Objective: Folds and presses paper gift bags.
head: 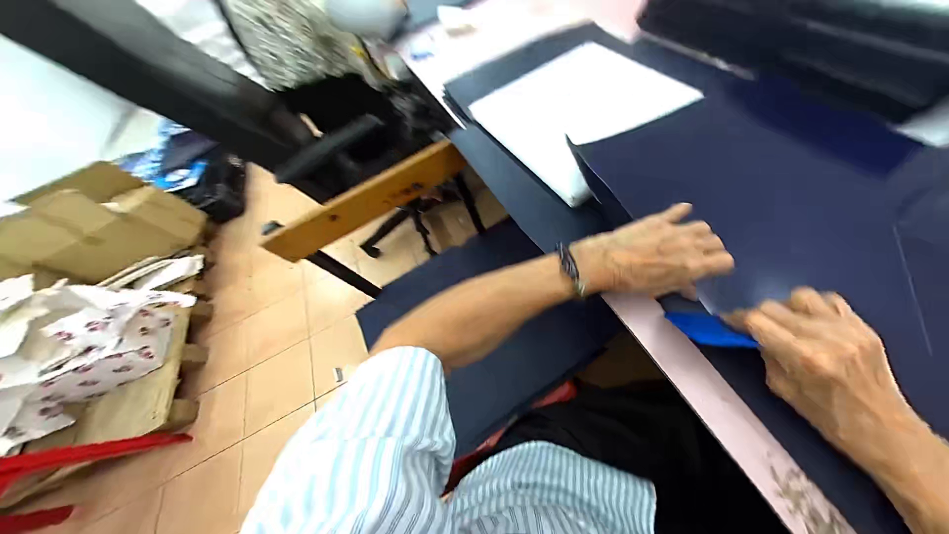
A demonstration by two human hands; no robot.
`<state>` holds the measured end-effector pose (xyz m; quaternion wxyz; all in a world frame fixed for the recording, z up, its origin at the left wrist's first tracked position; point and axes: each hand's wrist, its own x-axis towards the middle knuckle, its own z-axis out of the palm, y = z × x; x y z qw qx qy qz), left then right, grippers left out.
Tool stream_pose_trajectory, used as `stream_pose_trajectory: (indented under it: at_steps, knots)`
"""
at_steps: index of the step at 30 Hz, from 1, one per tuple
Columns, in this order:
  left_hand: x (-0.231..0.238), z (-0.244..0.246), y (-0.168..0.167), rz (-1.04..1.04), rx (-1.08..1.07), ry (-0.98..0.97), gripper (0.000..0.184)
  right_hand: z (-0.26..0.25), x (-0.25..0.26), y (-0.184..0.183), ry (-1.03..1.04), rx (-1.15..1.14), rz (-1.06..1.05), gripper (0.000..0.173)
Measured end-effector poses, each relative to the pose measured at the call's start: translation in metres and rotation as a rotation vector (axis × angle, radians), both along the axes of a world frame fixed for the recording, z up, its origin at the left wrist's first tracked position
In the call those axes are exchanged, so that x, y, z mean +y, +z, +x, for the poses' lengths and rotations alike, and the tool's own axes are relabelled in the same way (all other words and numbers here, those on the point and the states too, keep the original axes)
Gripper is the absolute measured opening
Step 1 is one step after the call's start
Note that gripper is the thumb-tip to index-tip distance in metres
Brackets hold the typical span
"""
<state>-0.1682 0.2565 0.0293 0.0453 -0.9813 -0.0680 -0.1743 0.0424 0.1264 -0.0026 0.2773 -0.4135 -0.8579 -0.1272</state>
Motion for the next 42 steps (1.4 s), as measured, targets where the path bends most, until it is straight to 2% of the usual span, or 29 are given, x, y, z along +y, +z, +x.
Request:
stream_pose_trajectory:
  at_steps: [2, 4, 6, 8, 9, 10, 13, 15, 16, 19, 21, 24, 27, 31, 36, 39, 42]
  knots:
    - [-0.019, -0.016, 0.011, 0.076, -0.197, 0.076, 0.011, -0.002, -0.003, -0.010, -0.043, 0.017, 0.084, 0.032]
    - [-0.041, -0.034, 0.016, 0.052, -0.362, 0.317, 0.015, -0.004, -0.003, -0.012, -0.055, 0.017, 0.127, 0.032]
    - [-0.060, -0.050, 0.025, -0.233, -0.212, 0.665, 0.027, -0.006, -0.002, -0.011, -0.063, 0.024, 0.143, 0.032]
    - [-0.059, -0.054, 0.028, -0.611, 0.012, 0.827, 0.039, -0.005, -0.002, -0.012, -0.054, 0.052, 0.122, 0.032]
    - [-0.053, -0.053, 0.021, -0.735, 0.028, 0.833, 0.042, -0.004, -0.002, -0.013, -0.043, 0.071, 0.105, 0.032]
    - [-0.048, -0.050, 0.010, -0.829, -0.054, 0.812, 0.042, -0.002, -0.001, -0.014, -0.031, 0.088, 0.089, 0.032]
    - [-0.044, -0.036, -0.013, -1.241, -0.464, 0.722, 0.034, 0.003, -0.001, -0.018, -0.001, 0.128, 0.055, 0.032]
    - [-0.050, -0.024, -0.020, -1.497, -0.721, 0.609, 0.044, 0.006, 0.000, -0.019, 0.022, 0.155, 0.030, 0.032]
    - [-0.053, -0.018, -0.021, -1.526, -0.788, 0.575, 0.052, 0.008, 0.000, -0.018, 0.036, 0.177, 0.010, 0.032]
    - [-0.064, -0.007, -0.021, -1.414, -0.785, 0.537, 0.084, 0.013, -0.004, -0.011, 0.037, 0.295, -0.098, 0.029]
    - [-0.057, 0.000, -0.029, -1.295, -0.784, 0.559, 0.097, 0.017, -0.012, -0.004, -0.109, 0.437, -0.184, 0.025]
    - [-0.055, 0.008, -0.039, -1.162, -0.799, 0.562, 0.102, 0.020, -0.012, 0.001, -0.394, 0.694, -0.174, 0.033]
    - [-0.062, 0.013, -0.042, -1.071, -0.766, 0.530, 0.104, 0.024, -0.001, -0.008, -0.392, 0.841, -0.105, 0.034]
    - [-0.074, 0.016, -0.041, -0.960, -0.648, 0.558, 0.109, 0.025, 0.000, -0.009, -0.402, 0.892, -0.126, 0.032]
    - [-0.079, 0.014, -0.041, -0.945, -0.631, 0.540, 0.102, 0.027, 0.003, -0.013, -0.387, 0.969, -0.121, 0.030]
    - [-0.084, 0.016, -0.040, -0.969, -0.662, 0.496, 0.084, 0.025, 0.001, -0.010, -0.404, 0.973, -0.113, 0.029]
    - [-0.092, 0.019, -0.043, -0.863, -0.655, 0.491, 0.064, 0.022, -0.002, 0.000, -0.409, 0.987, -0.021, 0.032]
